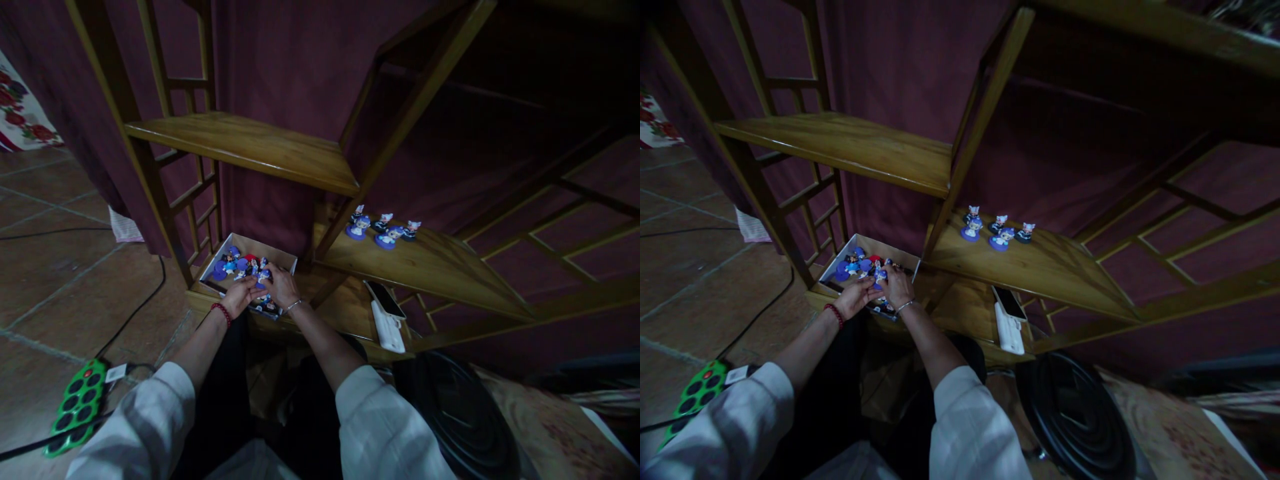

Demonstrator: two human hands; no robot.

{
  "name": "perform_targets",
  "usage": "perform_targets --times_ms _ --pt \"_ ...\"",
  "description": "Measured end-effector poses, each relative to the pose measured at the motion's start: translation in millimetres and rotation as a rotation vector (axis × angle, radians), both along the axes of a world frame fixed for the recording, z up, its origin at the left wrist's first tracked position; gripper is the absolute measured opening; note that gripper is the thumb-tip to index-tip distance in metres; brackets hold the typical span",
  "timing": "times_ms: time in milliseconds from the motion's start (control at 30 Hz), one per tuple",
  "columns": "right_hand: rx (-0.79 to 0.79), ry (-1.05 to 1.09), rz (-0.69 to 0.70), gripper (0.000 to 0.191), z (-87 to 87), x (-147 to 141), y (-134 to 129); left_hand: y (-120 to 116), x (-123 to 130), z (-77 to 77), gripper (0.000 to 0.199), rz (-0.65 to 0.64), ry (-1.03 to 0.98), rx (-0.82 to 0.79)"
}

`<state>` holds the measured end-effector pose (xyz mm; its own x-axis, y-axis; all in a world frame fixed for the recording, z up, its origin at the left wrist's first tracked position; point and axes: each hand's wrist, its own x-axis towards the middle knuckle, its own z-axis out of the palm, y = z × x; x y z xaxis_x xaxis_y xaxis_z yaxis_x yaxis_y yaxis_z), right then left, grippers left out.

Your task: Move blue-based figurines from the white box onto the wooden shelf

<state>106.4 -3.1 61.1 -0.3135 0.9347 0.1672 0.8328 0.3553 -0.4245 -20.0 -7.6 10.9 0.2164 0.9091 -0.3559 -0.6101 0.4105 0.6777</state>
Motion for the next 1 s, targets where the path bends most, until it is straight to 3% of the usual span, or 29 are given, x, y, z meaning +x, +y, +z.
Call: perform_targets --times_ms 400,1000 --pt "0.011 0.077 -0.019 0.022 -4.3 2.0 0.9 -7.1 -2.7 7.7 0.030 -0.027 -0.089 0.030" --pt "-0.064 0.112 -0.079 0.030 -3.1 3.7 -3.9 -10.2 -0.7 6.4 0.038 -0.035 -0.085 0.072"
